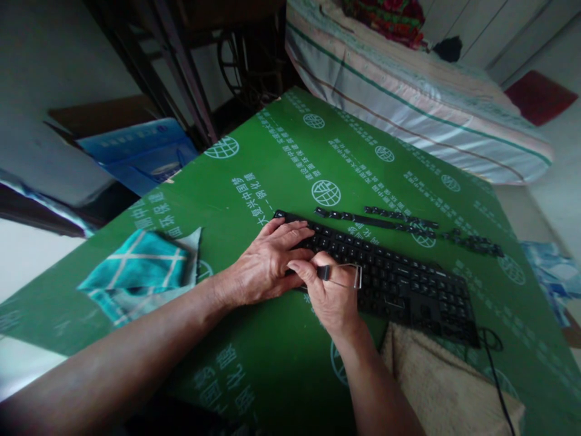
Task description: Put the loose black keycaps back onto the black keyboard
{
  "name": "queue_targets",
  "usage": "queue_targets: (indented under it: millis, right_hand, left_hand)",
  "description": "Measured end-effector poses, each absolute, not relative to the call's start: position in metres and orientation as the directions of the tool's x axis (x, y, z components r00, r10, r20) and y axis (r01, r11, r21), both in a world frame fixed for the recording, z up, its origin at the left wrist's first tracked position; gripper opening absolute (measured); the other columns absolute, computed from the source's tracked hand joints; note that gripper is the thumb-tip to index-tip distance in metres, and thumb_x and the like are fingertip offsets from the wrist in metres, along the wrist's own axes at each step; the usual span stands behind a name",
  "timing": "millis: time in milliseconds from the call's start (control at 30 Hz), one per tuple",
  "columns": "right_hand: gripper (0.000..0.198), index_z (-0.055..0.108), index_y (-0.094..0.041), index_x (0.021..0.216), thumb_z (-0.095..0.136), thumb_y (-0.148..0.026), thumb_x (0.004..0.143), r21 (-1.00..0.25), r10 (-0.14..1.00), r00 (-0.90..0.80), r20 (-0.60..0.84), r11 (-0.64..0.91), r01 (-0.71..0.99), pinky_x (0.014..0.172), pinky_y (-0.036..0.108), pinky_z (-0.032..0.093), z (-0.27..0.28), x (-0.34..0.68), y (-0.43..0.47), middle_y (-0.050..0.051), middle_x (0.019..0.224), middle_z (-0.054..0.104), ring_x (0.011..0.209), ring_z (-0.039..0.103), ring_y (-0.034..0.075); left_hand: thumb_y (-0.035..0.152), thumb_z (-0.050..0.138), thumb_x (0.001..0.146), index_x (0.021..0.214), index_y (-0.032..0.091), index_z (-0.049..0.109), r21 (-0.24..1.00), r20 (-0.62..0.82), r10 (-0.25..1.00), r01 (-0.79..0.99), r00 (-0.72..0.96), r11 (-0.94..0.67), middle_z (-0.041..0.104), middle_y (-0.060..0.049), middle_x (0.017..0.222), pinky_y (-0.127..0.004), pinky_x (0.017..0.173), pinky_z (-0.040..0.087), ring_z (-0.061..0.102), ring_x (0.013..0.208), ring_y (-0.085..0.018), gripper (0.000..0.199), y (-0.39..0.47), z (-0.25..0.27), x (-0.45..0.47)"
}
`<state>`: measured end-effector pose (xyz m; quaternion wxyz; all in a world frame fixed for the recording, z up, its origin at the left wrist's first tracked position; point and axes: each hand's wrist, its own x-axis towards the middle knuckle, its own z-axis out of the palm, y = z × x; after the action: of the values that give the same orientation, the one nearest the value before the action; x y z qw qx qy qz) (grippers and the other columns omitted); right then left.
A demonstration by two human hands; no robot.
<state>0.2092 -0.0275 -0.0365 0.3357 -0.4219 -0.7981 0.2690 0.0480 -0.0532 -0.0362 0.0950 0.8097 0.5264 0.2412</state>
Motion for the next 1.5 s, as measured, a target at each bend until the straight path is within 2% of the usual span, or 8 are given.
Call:
queue_targets:
  millis: [233,433,600,933,1167,1333,1500]
  right_hand:
    - [0.045,0.052,-0.02,0.055,0.054,-0.05,0.088,-0.722,0.854,-0.398,0.336,0.505,0.474,0.045,0.019,0.036,-0.0387,0.2104,-0.029,-0.006,0.041,0.05,0.038,0.047,0.007]
    - [0.044,0.052,-0.021,0.053,0.054,-0.047,0.088,-0.76,0.87,-0.377,0.317,0.471,0.449,0.047,0.02,0.038,-0.0385,0.2104,-0.0293,-0.005,0.042,0.051,0.039,0.048,0.008]
    - [0.044,0.051,-0.021,0.053,0.055,-0.047,0.088,-0.778,0.879,-0.364,0.307,0.452,0.435,0.046,0.02,0.037,-0.0405,0.2123,-0.0288,-0.006,0.042,0.051,0.04,0.047,0.008]
    - [0.045,0.049,-0.02,0.052,0.055,-0.048,0.087,-0.804,0.898,-0.34,0.279,0.412,0.428,0.047,0.021,0.037,-0.0418,0.2145,-0.0292,-0.005,0.042,0.05,0.041,0.046,0.008]
    - [0.041,0.052,-0.02,0.055,0.058,-0.049,0.085,-0.828,0.906,-0.33,0.263,0.388,0.404,0.044,0.021,0.037,-0.0444,0.217,-0.0297,-0.006,0.043,0.05,0.04,0.046,0.008]
    - [0.042,0.053,-0.02,0.057,0.053,-0.051,0.087,-0.892,0.949,-0.197,0.245,0.301,0.337,0.037,0.021,0.036,-0.0423,0.2144,-0.0295,-0.006,0.038,0.048,0.033,0.044,0.008]
    - [0.041,0.054,-0.02,0.059,0.055,-0.052,0.085,-0.889,0.949,-0.208,0.237,0.298,0.347,0.036,0.02,0.038,-0.04,0.2119,-0.0279,-0.007,0.037,0.048,0.031,0.046,0.008]
  left_hand:
    - [0.035,0.058,0.087,0.106,0.021,0.068,0.362,0.299,0.884,0.814,0.359,-0.454,0.055,-0.014,0.134,-0.06,0.108,0.025,0.041,0.132,-0.034,0.026,-0.0522,-0.0387,0.0481]
    - [0.039,0.06,0.087,0.101,0.023,0.07,0.347,0.295,0.885,0.823,0.36,-0.451,0.055,-0.01,0.135,-0.057,0.11,0.023,0.039,0.133,-0.032,0.024,-0.0538,-0.0385,0.0489]
    - [0.042,0.058,0.088,0.106,0.023,0.069,0.328,0.291,0.884,0.83,0.366,-0.452,0.054,-0.011,0.136,-0.057,0.11,0.022,0.039,0.134,-0.032,0.028,-0.0542,-0.0393,0.0493]
    - [0.041,0.059,0.088,0.102,0.022,0.07,0.315,0.316,0.872,0.826,0.373,-0.468,0.055,-0.011,0.135,-0.057,0.109,0.023,0.04,0.133,-0.032,0.026,-0.0536,-0.0408,0.0501]
    - [0.043,0.058,0.088,0.102,0.022,0.069,0.302,0.314,0.872,0.832,0.374,-0.466,0.054,-0.01,0.136,-0.056,0.109,0.024,0.04,0.132,-0.031,0.027,-0.0531,-0.0415,0.0506]
    - [0.04,0.059,0.088,0.104,0.025,0.068,0.31,0.298,0.873,0.826,0.386,-0.471,0.052,-0.01,0.137,-0.057,0.109,0.022,0.038,0.134,-0.031,0.024,-0.0541,-0.0409,0.0501]
    - [0.036,0.059,0.088,0.105,0.026,0.068,0.324,0.293,0.875,0.821,0.386,-0.471,0.052,-0.009,0.137,-0.056,0.11,0.022,0.037,0.134,-0.031,0.022,-0.0541,-0.0404,0.0494]
